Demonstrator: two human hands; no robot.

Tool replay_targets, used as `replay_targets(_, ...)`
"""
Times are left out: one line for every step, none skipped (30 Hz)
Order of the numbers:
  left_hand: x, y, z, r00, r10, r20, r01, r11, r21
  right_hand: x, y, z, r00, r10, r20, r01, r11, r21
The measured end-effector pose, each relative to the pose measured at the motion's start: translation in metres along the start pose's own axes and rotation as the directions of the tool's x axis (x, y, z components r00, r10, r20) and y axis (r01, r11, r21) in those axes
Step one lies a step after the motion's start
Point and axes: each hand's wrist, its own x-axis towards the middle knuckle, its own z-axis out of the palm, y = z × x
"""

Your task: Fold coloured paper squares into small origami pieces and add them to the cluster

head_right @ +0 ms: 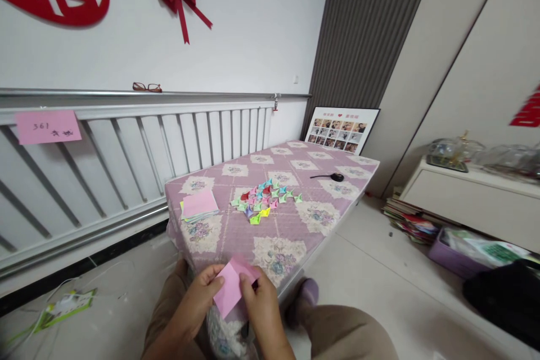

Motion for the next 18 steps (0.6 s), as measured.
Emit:
replay_targets(0.003,-0.002,0.000,1.000,0.013,-0.024,-0.011,0.997,0.077,0.001,0.005,0.001,0.999,0.036,-0.006,-0.035,0.998,0.049)
replay_targets(0.005,-0.003,0.000,0.999,0.027,-0.041,-0.021,0.989,0.149,0.003,0.011,0.001,0.998,0.066,-0.019,-0.064,0.994,0.089)
replay_targets(0.009,-0.004,-0.001,0.998,0.042,-0.053,-0.029,0.976,0.215,0.005,0.018,0.002,0.995,0.090,-0.039,-0.085,0.989,0.118)
replay_targets(0.012,-0.005,-0.001,0.997,0.051,-0.060,-0.032,0.962,0.270,0.007,0.025,0.001,0.992,0.106,-0.065,-0.097,0.986,0.135)
replay_targets(0.015,-0.006,-0.002,0.996,0.054,-0.065,-0.031,0.947,0.319,0.009,0.032,0.000,0.989,0.116,-0.096,-0.102,0.984,0.146)
replay_targets(0.019,-0.007,-0.003,0.996,0.052,-0.067,-0.024,0.932,0.361,0.012,0.038,-0.002,0.984,0.121,-0.133,-0.100,0.982,0.158)
replay_targets(0.023,-0.008,-0.004,0.997,0.045,-0.065,-0.016,0.919,0.395,0.013,0.044,-0.004,0.977,0.123,-0.175,-0.094,0.982,0.166)
replay_targets(0.027,-0.009,-0.005,0.997,0.039,-0.063,-0.009,0.907,0.420,0.015,0.048,-0.008,0.968,0.122,-0.221,-0.086,0.983,0.164)
replay_targets(0.031,-0.010,-0.005,0.998,0.035,-0.059,-0.005,0.898,0.439,0.015,0.050,-0.012,0.959,0.105,-0.263,-0.068,0.987,0.148)
replay_targets(0.035,-0.011,-0.005,0.998,0.033,-0.056,-0.004,0.892,0.452,0.015,0.052,-0.016,0.954,0.077,-0.291,-0.048,0.993,0.105)
replay_targets(0.040,-0.012,-0.005,0.998,0.034,-0.054,-0.005,0.887,0.461,0.015,0.052,-0.020,0.954,0.029,-0.299,-0.022,0.999,0.029)
replay_targets(0.044,-0.013,-0.005,0.998,0.034,-0.052,-0.006,0.884,0.467,0.014,0.051,-0.023,0.961,-0.056,-0.269,0.043,0.997,-0.056)
replay_targets(0.049,-0.014,-0.005,0.998,0.036,-0.050,-0.008,0.880,0.474,0.012,0.050,-0.024,0.970,-0.149,-0.195,0.126,0.984,-0.126)
replay_targets(0.053,-0.016,-0.005,0.998,0.038,-0.048,-0.010,0.876,0.482,0.010,0.048,-0.024,0.968,-0.228,-0.102,0.208,0.962,-0.177)
replay_targets(0.057,-0.018,-0.004,0.998,0.039,-0.047,-0.011,0.872,0.490,0.009,0.046,-0.023,0.955,-0.297,0.000,0.290,0.933,-0.214)
replay_targets(0.061,-0.020,-0.004,0.998,0.040,-0.048,-0.011,0.868,0.497,0.007,0.044,-0.019,0.934,-0.344,0.097,0.358,0.902,-0.243)
replay_targets(0.065,-0.022,-0.004,0.998,0.040,-0.050,-0.010,0.863,0.504,0.006,0.044,-0.015,0.912,-0.371,0.172,0.406,0.873,-0.269)
replay_targets(0.068,-0.024,-0.004,0.998,0.039,-0.052,-0.007,0.858,0.514,0.005,0.044,-0.009,0.899,-0.374,0.228,0.430,0.853,-0.296)
